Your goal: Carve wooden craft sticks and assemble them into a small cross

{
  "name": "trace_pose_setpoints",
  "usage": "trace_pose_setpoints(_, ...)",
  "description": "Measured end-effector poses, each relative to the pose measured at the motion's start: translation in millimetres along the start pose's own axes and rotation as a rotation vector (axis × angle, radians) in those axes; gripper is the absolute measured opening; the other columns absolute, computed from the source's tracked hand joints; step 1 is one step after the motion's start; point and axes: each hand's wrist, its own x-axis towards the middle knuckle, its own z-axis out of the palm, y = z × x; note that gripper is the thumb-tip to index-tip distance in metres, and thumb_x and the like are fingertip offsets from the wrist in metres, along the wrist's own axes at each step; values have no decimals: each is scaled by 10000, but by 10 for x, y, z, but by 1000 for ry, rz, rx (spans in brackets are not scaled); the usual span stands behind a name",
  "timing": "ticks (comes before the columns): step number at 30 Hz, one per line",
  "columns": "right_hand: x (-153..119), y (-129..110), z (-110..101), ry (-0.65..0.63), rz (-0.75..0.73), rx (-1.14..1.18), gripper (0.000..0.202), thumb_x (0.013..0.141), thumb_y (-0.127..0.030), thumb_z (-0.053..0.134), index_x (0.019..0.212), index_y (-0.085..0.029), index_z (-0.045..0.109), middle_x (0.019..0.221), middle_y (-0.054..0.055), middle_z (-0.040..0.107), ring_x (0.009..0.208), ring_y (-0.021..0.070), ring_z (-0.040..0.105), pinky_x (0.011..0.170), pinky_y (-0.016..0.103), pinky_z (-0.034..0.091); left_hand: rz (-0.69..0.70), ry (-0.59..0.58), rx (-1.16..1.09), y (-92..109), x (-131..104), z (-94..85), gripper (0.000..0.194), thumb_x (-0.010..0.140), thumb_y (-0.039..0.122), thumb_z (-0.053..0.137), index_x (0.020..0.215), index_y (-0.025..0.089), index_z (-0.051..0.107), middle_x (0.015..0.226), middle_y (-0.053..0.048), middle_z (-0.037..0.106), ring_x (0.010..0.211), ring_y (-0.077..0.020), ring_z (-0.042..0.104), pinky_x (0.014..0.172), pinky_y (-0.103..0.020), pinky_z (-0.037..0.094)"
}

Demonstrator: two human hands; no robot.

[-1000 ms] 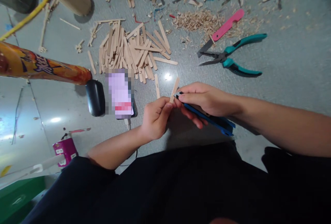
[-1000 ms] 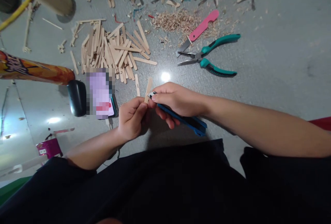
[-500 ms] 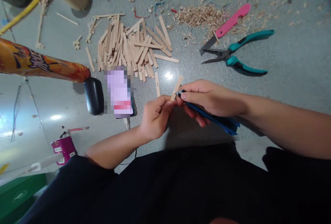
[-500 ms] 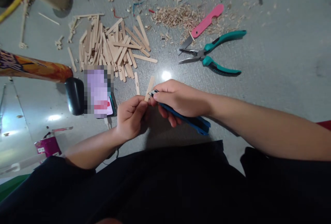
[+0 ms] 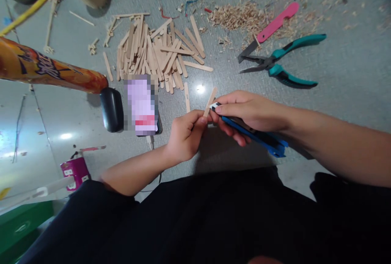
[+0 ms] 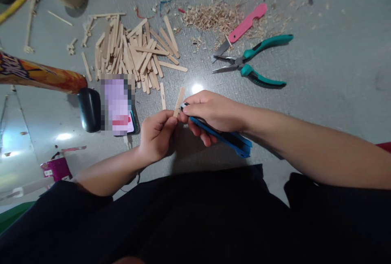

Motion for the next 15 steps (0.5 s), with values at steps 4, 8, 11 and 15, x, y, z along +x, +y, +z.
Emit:
trace_pose_setpoints(4,3,-15,-65,-17,34,-15,246,1074,-329,607,851,-232,643,574,6,655,360,176,606,320,269,409,22,10,57,12,2,1,328,1171,392,557,1024,189,768,667,15,667,572,-105,603,559,-235,483)
trace_pose_setpoints(8,-75,-77,-105,-24,78,-90,295,1072,-393,663,835,-219,659,563,18,647,351,170,590,334,260,405,108,7,155,0,-21,23,259,1164,297,551,1083,174,765,762,-8,749,608,-97,649,592,-222,507)
trace_pose_setpoints(11,-126,-113,-111,-32,79,-124,275,1073,-362,638,839,-220,659,567,13,657,356,164,598,336,250,418,160,6,173,-19,-31,43,242,1158,261,549,1099,168,764,826,-28,790,640,-98,679,615,-220,528)
trace_pose_setpoints(15,-108,-105,-115,7,25,-95,255,1081,-340,598,872,-212,666,584,6,664,363,159,604,337,241,422,141,11,112,-18,-11,49,256,1157,300,570,1089,155,770,723,0,730,588,-86,634,571,-204,492)
